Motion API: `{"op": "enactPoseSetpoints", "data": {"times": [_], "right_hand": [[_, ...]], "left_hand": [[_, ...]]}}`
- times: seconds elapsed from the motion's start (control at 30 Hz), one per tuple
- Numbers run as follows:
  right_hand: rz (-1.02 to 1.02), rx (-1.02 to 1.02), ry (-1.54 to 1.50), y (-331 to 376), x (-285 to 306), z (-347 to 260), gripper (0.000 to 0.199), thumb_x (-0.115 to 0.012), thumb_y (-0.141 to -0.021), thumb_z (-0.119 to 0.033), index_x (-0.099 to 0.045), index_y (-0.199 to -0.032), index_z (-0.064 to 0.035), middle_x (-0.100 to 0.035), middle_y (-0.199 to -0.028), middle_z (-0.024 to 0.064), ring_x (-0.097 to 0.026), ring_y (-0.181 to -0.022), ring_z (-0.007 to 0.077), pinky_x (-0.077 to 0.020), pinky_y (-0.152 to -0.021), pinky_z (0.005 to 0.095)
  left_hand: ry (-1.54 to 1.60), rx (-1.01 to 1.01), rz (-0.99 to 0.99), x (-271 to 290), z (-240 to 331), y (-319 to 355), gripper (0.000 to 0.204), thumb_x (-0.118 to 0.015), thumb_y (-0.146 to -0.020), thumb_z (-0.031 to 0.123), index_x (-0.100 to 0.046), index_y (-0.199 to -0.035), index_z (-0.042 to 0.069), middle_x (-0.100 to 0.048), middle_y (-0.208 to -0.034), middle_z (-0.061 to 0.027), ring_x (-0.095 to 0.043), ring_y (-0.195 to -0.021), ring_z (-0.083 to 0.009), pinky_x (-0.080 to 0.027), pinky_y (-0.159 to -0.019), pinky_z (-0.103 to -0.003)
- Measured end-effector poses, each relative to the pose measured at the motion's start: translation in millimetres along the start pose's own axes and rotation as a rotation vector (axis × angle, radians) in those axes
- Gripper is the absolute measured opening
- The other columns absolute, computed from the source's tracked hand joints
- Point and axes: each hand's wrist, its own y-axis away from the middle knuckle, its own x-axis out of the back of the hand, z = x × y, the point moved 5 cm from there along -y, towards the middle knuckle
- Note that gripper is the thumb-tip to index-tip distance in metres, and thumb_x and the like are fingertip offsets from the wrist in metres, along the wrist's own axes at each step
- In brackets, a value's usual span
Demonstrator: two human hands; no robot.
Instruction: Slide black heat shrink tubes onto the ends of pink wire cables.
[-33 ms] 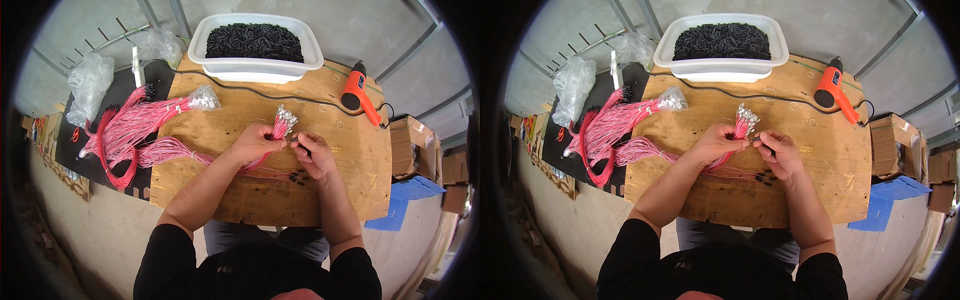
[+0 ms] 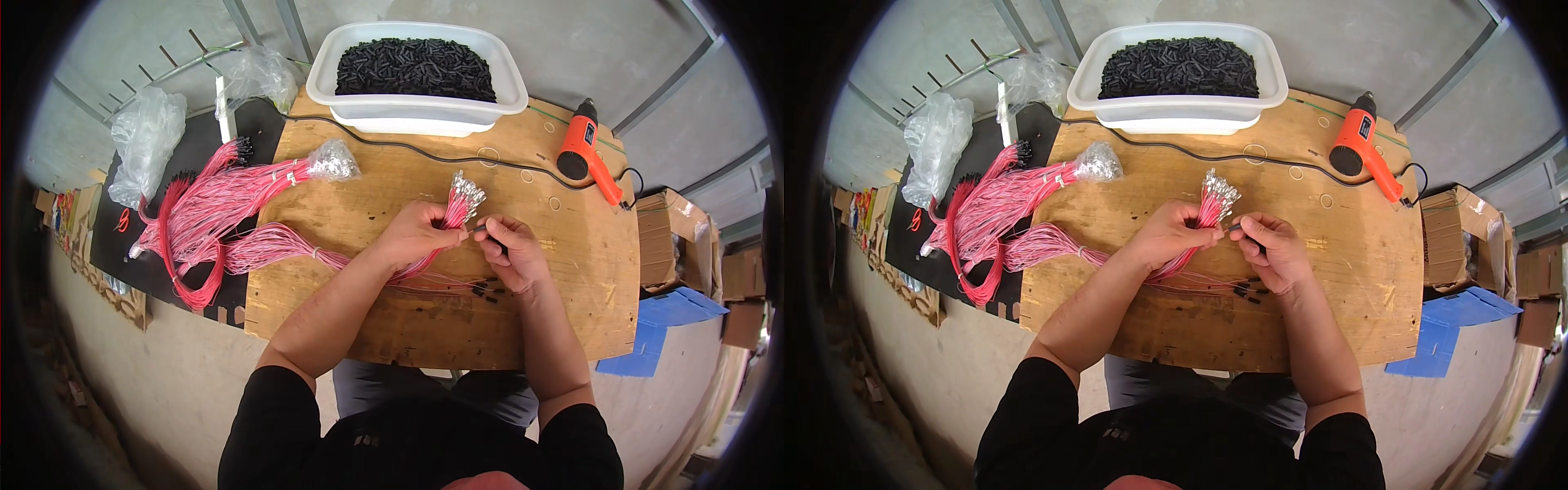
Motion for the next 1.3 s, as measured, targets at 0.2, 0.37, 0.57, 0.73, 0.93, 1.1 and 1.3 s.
{"op": "enactPoseSetpoints", "data": {"times": [0.2,0.37,0.57,0.73,0.93,1.1,1.3], "right_hand": [[-0.012,-0.01,0.0,1,1,0,0.017,-0.067,-0.096,-0.015,-0.065,-0.102,0.0014,-0.069,-0.087,0.0085,-0.047,-0.06,0.0052,-0.0308,-0.045,0.0162],[-0.018,-0.02,-0.034,3,-2,-3,0.015,-0.066,-0.095,-0.013,-0.066,-0.1,0.0015,-0.069,-0.086,0.0086,-0.047,-0.06,0.0053,-0.0306,-0.045,0.0164],[-0.041,-0.019,-0.009,3,-2,-3,0.014,-0.066,-0.095,-0.011,-0.066,-0.101,0.0011,-0.069,-0.086,0.0083,-0.047,-0.059,0.0055,-0.0311,-0.045,0.017],[-0.038,-0.023,0.008,5,-3,-4,0.013,-0.067,-0.095,-0.012,-0.067,-0.101,0.0003,-0.069,-0.085,0.0075,-0.046,-0.059,0.0054,-0.0318,-0.047,0.0172],[-0.029,-0.015,0.048,4,-1,-7,0.013,-0.067,-0.094,-0.011,-0.068,-0.099,0.0001,-0.069,-0.083,0.0063,-0.048,-0.059,0.0048,-0.0315,-0.046,0.0168],[0.063,0.099,0.009,5,11,-24,0.012,-0.068,-0.092,-0.011,-0.069,-0.097,0.0001,-0.068,-0.08,0.0048,-0.048,-0.058,0.0044,-0.03,-0.044,0.0164],[0.085,0.113,0.1,7,7,-23,0.013,-0.071,-0.091,-0.011,-0.069,-0.097,-0.0003,-0.068,-0.08,0.0039,-0.048,-0.059,0.004,-0.0307,-0.046,0.0163]], "left_hand": [[-0.014,-0.012,-0.016,-1,1,0,0.014,-0.073,-0.089,0.008,-0.071,-0.098,-0.003,-0.069,-0.085,-0.004,-0.062,-0.077,-0.0087,-0.05,-0.071,-0.024],[0.026,-0.005,-0.01,-2,1,1,0.016,-0.073,-0.088,0.01,-0.072,-0.096,-0.003,-0.067,-0.083,-0.002,-0.059,-0.076,-0.007,-0.049,-0.069,-0.024],[0.001,0.004,-0.012,-2,3,2,0.016,-0.073,-0.089,0.011,-0.071,-0.096,-0.003,-0.069,-0.084,-0.0041,-0.061,-0.076,-0.0083,-0.049,-0.07,-0.024],[-0.019,0.019,-0.007,-3,4,2,0.016,-0.073,-0.09,0.012,-0.07,-0.096,-0.002,-0.069,-0.084,-0.0047,-0.062,-0.075,-0.0094,-0.049,-0.07,-0.024],[-0.003,0.023,-0.035,-3,2,2,0.017,-0.074,-0.09,0.013,-0.071,-0.097,-0.002,-0.069,-0.085,-0.0046,-0.062,-0.076,-0.0092,-0.05,-0.071,-0.024],[-0.082,-0.028,-0.149,-10,2,3,0.021,-0.076,-0.09,0.013,-0.072,-0.105,-0.001,-0.069,-0.087,-0.0022,-0.062,-0.08,-0.0079,-0.05,-0.074,-0.023],[-0.004,0.048,-0.051,-6,6,4,0.026,-0.078,-0.087,0.01,-0.071,-0.109,-0.002,-0.069,-0.086,-0.0017,-0.06,-0.076,-0.0069,-0.049,-0.069,-0.021]]}}
